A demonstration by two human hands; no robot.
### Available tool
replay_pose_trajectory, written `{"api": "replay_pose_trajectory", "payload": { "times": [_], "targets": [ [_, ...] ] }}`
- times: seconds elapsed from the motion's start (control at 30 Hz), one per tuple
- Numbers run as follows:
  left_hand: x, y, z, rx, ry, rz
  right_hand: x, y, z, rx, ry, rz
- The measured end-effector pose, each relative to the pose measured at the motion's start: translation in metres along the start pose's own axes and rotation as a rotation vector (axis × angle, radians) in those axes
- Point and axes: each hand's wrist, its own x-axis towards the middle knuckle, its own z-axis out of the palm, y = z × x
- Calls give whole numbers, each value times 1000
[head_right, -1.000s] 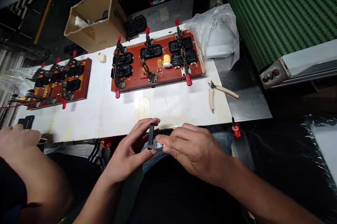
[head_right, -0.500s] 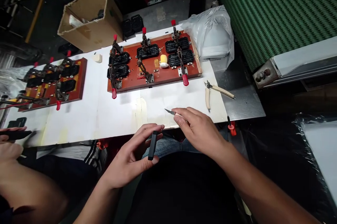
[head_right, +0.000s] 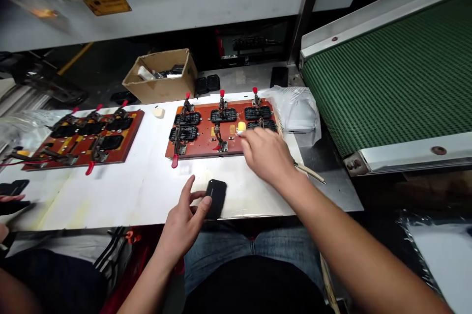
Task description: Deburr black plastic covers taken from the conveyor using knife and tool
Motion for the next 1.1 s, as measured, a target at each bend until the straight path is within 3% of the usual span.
{"api": "replay_pose_trajectory", "payload": {
  "times": [0.13, 0.23, 0.33, 0.43, 0.5, 0.57, 0.67, 0.77, 0.83, 1.0, 1.1],
  "targets": [
    [-7, -11, -15, 97, -2, 137, 85, -3, 16, -283, -211, 61],
    [1, -25, -24, 190, -44, 374, 100, 4, 25, -356, -320, 27],
    [18, -36, -31, 257, -193, 562, 67, 5, 21, -217, -256, 7],
    [40, -44, -38, 262, -336, 658, 8, -3, 12, 206, -171, 37],
    [53, -47, -38, 242, -384, 712, -31, -13, 14, 440, -222, 65],
    [61, -45, -31, 234, -362, 746, -64, -23, 24, 551, -272, 99],
    [60, -36, -7, 261, -192, 700, -92, -36, 47, 536, -293, 159],
    [50, -28, 19, 265, -25, 619, -93, -41, 62, 468, -230, 160],
    [44, -27, 30, 248, 20, 603, -85, -40, 66, 428, -186, 106],
    [45, -30, 34, 233, 52, 610, -60, -40, 68, 338, -158, -22],
    [47, -30, 32, 238, 68, 600, -57, -43, 66, 355, -204, -82]
  ]
}}
